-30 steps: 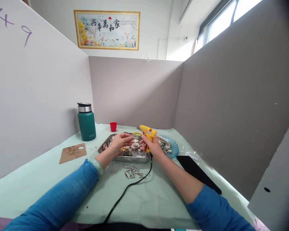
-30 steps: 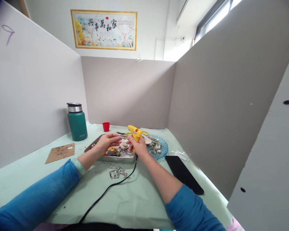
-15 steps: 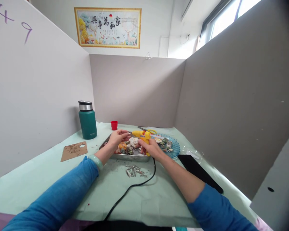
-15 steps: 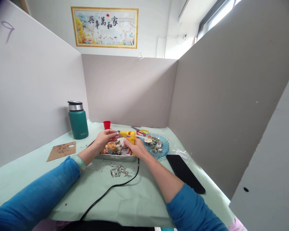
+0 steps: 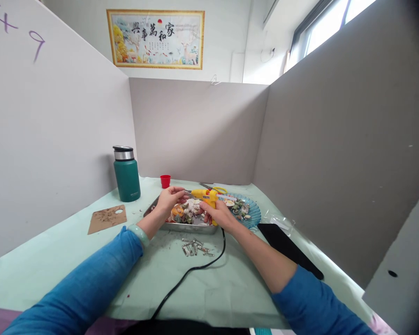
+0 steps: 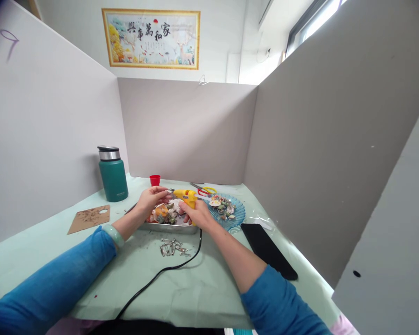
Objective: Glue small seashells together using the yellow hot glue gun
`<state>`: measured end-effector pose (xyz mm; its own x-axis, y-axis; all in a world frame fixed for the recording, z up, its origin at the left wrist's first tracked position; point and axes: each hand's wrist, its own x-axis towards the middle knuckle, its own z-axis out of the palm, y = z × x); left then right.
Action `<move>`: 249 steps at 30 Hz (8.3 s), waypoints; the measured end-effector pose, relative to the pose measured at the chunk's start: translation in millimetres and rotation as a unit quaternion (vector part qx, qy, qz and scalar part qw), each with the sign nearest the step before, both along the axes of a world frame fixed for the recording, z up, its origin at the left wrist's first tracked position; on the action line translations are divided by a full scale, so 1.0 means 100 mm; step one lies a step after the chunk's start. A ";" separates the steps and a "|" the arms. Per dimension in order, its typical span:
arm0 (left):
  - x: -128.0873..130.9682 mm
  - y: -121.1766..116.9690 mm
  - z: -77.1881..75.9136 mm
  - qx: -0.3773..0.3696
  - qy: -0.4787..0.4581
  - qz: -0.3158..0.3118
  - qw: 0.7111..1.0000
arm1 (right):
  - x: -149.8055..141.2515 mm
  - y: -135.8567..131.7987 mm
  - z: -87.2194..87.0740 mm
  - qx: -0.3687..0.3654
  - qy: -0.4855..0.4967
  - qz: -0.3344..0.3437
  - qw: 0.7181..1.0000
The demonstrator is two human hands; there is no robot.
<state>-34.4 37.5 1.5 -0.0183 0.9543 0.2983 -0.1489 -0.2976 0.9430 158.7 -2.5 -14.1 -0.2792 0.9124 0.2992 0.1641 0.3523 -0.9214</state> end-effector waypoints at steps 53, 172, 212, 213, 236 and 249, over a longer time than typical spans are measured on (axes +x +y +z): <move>0.03 -0.05 0.02 -0.030 0.016 0.004 0.999 | 0.02 0.03 -0.03 0.012 -0.049 0.019 0.999; 0.02 -0.01 -0.02 0.019 0.019 0.017 0.999 | 0.04 0.11 -0.12 0.032 -0.048 -0.002 0.998; 0.09 -0.25 0.07 0.047 0.152 -0.233 0.959 | 0.06 0.00 0.12 -0.066 0.138 0.011 0.988; 0.10 -0.27 0.08 0.047 0.158 -0.245 0.955 | 0.07 0.00 0.13 -0.064 0.133 0.024 0.989; -0.12 0.08 0.00 0.167 0.462 0.081 0.867 | 0.07 0.12 0.05 -0.097 0.275 -0.024 0.956; -0.12 0.12 -0.02 0.166 0.420 0.080 0.889 | 0.07 0.11 0.04 -0.095 0.264 -0.031 0.959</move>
